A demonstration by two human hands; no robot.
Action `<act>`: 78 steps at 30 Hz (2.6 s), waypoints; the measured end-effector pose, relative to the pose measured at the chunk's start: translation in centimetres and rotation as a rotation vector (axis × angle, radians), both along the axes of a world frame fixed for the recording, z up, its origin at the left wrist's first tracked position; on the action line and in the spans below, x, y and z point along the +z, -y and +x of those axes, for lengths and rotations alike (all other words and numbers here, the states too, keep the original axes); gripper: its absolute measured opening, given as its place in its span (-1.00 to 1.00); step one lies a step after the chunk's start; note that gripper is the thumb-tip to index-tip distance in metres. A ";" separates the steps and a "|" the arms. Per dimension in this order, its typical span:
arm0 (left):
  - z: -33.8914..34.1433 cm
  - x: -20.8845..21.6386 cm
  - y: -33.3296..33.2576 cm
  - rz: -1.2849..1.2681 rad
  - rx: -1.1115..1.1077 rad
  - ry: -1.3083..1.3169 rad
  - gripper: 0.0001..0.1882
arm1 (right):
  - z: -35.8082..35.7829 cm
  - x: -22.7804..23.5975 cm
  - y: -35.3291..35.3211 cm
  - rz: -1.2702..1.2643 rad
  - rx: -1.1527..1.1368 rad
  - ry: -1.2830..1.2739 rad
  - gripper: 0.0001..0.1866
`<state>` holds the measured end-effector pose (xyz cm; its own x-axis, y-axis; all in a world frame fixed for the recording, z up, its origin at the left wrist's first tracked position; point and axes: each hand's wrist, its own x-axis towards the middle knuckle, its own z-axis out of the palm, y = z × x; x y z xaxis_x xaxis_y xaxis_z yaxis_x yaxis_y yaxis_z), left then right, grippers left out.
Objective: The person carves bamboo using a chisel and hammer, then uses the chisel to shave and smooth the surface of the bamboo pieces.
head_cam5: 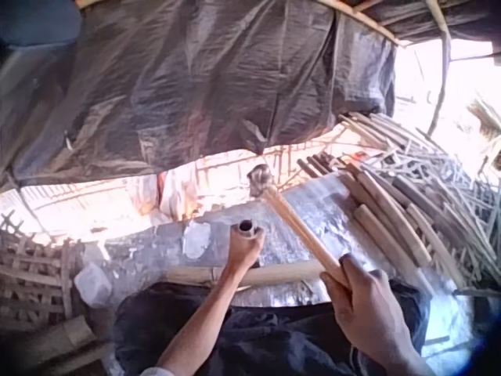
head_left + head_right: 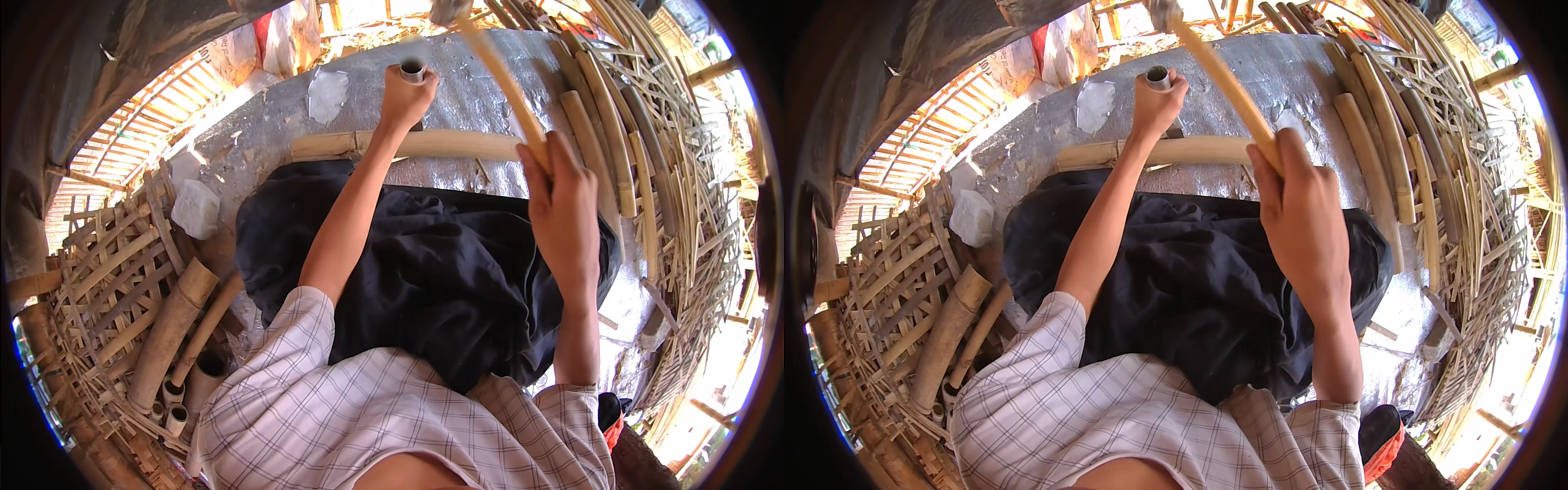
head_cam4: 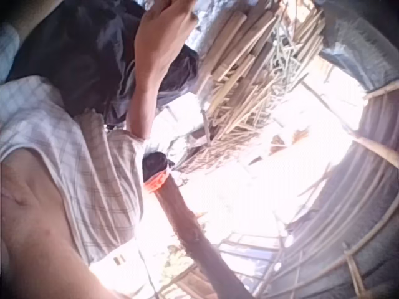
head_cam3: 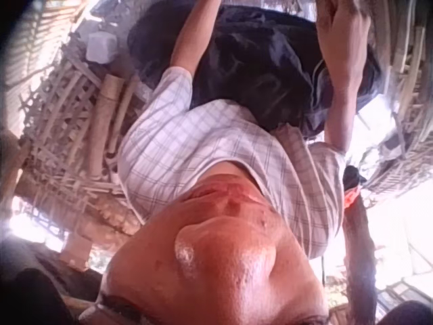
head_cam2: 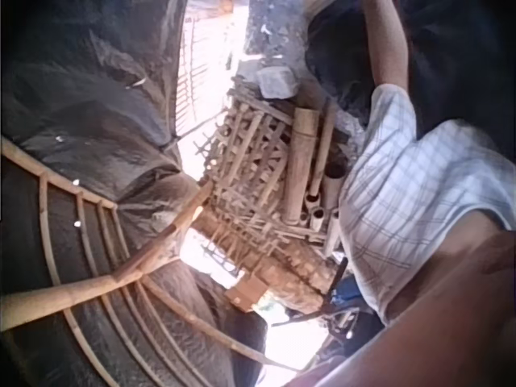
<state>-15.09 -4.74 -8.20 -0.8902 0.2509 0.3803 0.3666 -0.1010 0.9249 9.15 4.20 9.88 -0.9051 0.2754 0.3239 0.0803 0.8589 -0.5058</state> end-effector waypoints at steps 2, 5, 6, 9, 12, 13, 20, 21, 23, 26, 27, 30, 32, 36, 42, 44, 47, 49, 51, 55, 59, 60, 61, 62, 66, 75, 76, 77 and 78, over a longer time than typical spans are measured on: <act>0.2 -0.1 0.1 0.006 -0.043 0.045 -0.66 | -0.3 0.4 0.6 -0.056 -0.076 -0.046 -0.76; 0.6 -0.1 -0.1 0.044 -0.027 0.039 -0.66 | -1.8 -0.9 2.2 -0.184 -0.165 0.061 -0.80; 0.8 0.0 -0.2 0.046 -0.022 0.011 -0.68 | -2.2 -1.1 2.3 -0.083 -0.095 0.162 -0.82; 1.3 -0.1 -0.4 0.084 0.000 -0.053 -0.71 | -2.0 -1.5 2.1 0.104 0.055 0.202 -0.81; 1.3 -0.2 -0.3 0.087 0.006 -0.076 -0.69 | -0.9 -1.2 1.4 0.057 0.064 0.171 -0.78; 1.3 -0.2 -0.2 0.044 -0.006 -0.029 -0.69 | -0.7 -1.4 1.5 -0.004 0.073 0.108 -0.78; 0.9 -0.4 -0.4 0.111 -0.047 -0.040 -0.66 | -1.3 -2.9 2.9 0.110 0.030 0.197 -0.77; 0.9 -0.3 -0.5 0.062 -0.066 0.016 -0.65 | -1.1 -2.5 2.7 0.105 0.036 0.187 -0.78; 1.1 -0.4 -0.4 0.044 -0.012 0.002 -0.64 | -0.4 -1.8 2.1 0.070 0.039 0.153 -0.78; 1.1 -0.3 -0.2 0.011 -0.044 0.041 -0.66 | 0.0 -1.3 1.7 -0.096 0.007 -0.049 -0.75; 0.9 -0.3 -0.2 0.003 -0.041 0.025 -0.69 | -0.4 -1.7 1.7 -0.167 -0.077 -0.012 -0.75; 0.3 -0.4 -0.3 0.028 -0.039 -0.032 -0.71 | -1.1 -3.1 2.0 -0.048 -0.071 0.229 -0.76; 0.1 -0.5 -0.3 0.008 -0.039 -0.014 -0.71 | -0.5 -3.5 2.0 0.087 0.010 0.247 -0.78; 0.7 -1.1 -0.6 0.122 -0.048 0.001 -0.70 | 1.0 -2.7 1.5 -0.096 0.034 0.242 -0.79; 0.6 -1.1 -0.6 0.030 -0.025 -0.038 -0.67 | -1.4 -3.4 1.4 -0.038 -0.049 0.228 -0.81; 0.5 -0.9 -0.7 -0.032 -0.041 -0.009 -0.61 | -1.5 -3.1 1.1 -0.003 0.065 0.227 -0.81; 0.7 -0.7 -0.6 -0.019 0.018 -0.102 -0.67 | -0.5 -1.5 0.4 -0.015 0.059 0.130 -0.82; 1.1 -0.6 -0.5 -0.031 -0.036 0.020 -0.70 | -0.2 -0.9 0.5 -0.141 0.006 0.131 -0.82; 1.2 -0.4 -0.4 -0.001 -0.033 -0.009 -0.70 | -0.4 -1.3 0.6 -0.265 -0.039 0.057 -0.84; 1.3 -0.2 -0.7 0.019 0.009 -0.048 -0.71 | -1.5 -5.3 -0.1 -0.098 0.043 0.213 -0.83; 1.8 -0.4 -0.3 -0.031 -0.019 0.035 -0.67 | -0.7 -8.7 -2.2 -0.295 0.105 0.073 -0.75; 2.5 -0.5 0.1 -0.024 -0.040 0.045 -0.66 | -0.8 -9.3 -2.6 -0.393 0.057 0.055 -0.69; 3.0 -0.3 0.5 -0.016 -0.049 0.047 -0.65 | -0.6 -9.9 -2.9 -0.505 0.002 0.059 -0.70; 3.2 0.1 0.6 -0.009 -0.066 0.044 -0.63 | -0.7 -10.5 -3.3 -0.595 -0.009 -0.001 -0.71; 5.7 1.9 2.3 0.067 -0.034 -0.113 -0.61 | 0.7 -12.7 -5.4 -1.136 -0.207 -0.018 -0.81; 11.6 -0.7 2.7 -0.624 -0.384 -0.755 -0.81 | 2.2 -15.0 -10.0 -1.602 -0.341 -0.051 -0.80; 12.4 -1.8 3.8 -0.691 -0.402 -0.700 -0.76 | 2.2 -15.0 -10.0 -1.639 -0.333 -0.054 -0.80; 13.2 -2.9 5.3 -0.775 -0.435 -0.652 -0.71 | 2.2 -14.9 -9.8 -1.675 -0.327 -0.021 -0.80; 13.6 -3.8 6.6 -0.866 -0.475 -0.597 -0.66 | 2.2 -14.8 -9.6 -1.709 -0.331 0.027 -0.80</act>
<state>-1.53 -11.33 -12.04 -0.3725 0.8950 0.2454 0.8639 0.2378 0.4440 11.39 13.82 -4.94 -0.7441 0.4218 -0.5181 0.1503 -0.6499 -0.7450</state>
